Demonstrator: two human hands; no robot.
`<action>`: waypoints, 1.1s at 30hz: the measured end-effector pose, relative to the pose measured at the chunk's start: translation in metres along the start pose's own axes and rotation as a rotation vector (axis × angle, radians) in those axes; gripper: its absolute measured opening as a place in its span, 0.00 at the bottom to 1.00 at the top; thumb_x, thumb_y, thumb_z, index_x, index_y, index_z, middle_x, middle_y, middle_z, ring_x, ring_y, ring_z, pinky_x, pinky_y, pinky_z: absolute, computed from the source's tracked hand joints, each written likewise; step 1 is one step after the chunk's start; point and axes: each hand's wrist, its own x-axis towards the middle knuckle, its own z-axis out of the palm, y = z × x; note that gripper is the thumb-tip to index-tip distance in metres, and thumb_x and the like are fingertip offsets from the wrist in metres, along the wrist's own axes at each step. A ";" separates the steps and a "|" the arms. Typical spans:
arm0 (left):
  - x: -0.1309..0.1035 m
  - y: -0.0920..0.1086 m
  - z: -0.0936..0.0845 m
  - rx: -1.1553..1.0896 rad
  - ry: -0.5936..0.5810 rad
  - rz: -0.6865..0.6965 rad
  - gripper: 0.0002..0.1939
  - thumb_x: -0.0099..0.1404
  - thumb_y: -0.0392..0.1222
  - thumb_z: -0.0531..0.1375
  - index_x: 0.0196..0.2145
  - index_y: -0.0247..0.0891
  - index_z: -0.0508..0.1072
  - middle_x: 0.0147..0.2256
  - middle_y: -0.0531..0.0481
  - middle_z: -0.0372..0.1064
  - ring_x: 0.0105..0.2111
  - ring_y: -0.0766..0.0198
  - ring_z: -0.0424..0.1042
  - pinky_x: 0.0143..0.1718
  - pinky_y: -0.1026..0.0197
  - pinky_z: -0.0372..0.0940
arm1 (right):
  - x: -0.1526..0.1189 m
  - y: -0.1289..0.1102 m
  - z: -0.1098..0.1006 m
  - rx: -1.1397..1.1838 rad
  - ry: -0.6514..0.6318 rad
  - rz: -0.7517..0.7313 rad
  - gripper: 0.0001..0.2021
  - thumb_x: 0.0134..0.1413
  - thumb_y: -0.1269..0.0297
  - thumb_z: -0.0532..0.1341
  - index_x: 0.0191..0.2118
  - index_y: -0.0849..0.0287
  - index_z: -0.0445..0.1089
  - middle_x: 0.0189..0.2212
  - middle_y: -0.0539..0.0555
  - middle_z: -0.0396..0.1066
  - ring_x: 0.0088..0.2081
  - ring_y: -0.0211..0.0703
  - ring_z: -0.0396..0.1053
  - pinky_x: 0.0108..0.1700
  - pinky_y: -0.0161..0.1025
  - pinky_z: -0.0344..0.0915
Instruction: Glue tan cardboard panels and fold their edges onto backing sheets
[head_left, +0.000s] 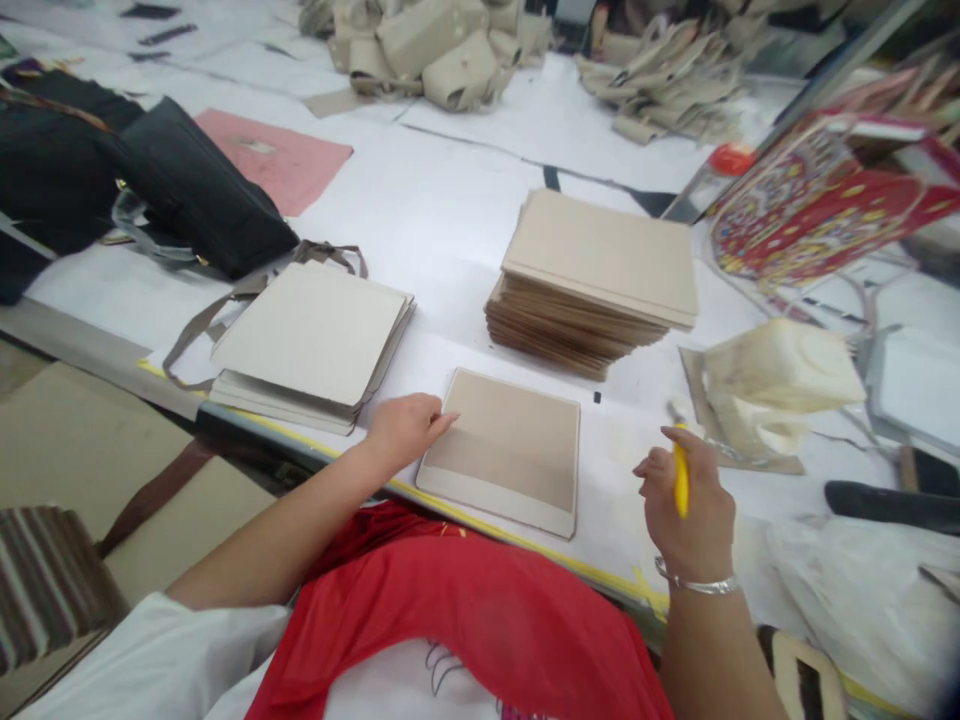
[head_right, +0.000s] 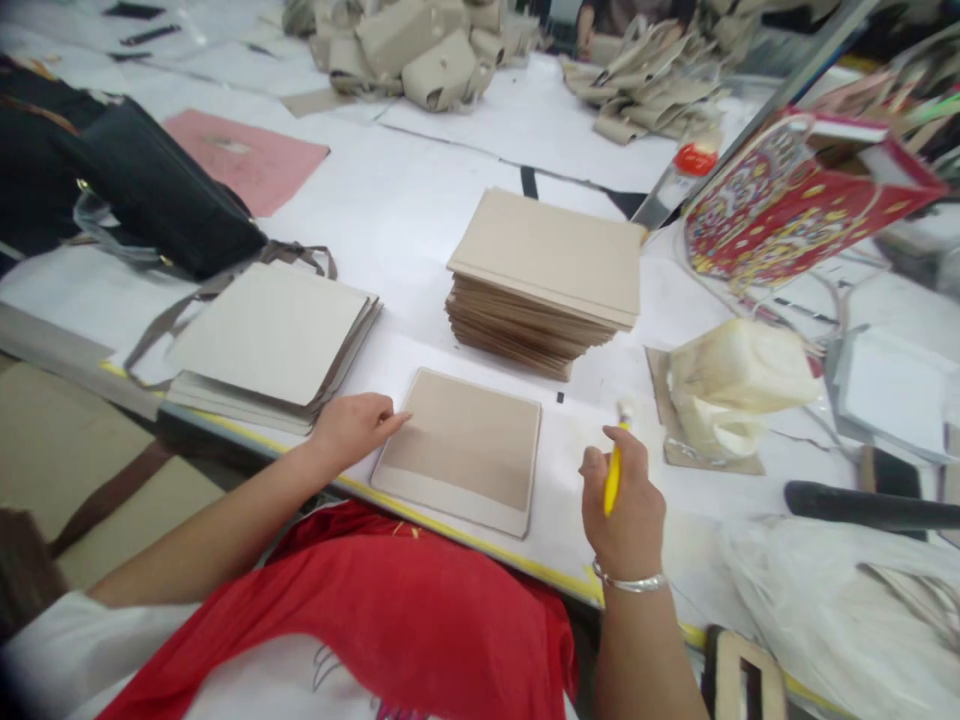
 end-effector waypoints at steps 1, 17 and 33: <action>-0.002 0.008 0.003 -0.044 0.069 0.082 0.23 0.67 0.53 0.45 0.31 0.36 0.72 0.29 0.45 0.67 0.32 0.61 0.66 0.33 0.61 0.56 | 0.003 -0.006 -0.004 0.168 0.003 0.032 0.26 0.58 0.47 0.45 0.53 0.61 0.59 0.25 0.53 0.68 0.21 0.37 0.63 0.26 0.35 0.59; -0.001 0.045 0.042 -0.075 -0.004 0.504 0.16 0.61 0.50 0.56 0.45 0.43 0.69 0.47 0.47 0.65 0.46 0.54 0.61 0.41 0.53 0.56 | 0.061 -0.090 0.110 0.775 -0.426 0.271 0.10 0.46 0.57 0.58 0.28 0.59 0.65 0.15 0.45 0.64 0.13 0.31 0.60 0.13 0.27 0.56; 0.001 0.040 0.064 -0.130 0.071 0.535 0.18 0.61 0.52 0.53 0.47 0.45 0.71 0.48 0.46 0.66 0.47 0.52 0.63 0.47 0.49 0.60 | 0.006 0.056 -0.036 0.601 -0.031 0.258 0.21 0.55 0.49 0.52 0.49 0.56 0.62 0.29 0.51 0.72 0.24 0.36 0.71 0.22 0.30 0.65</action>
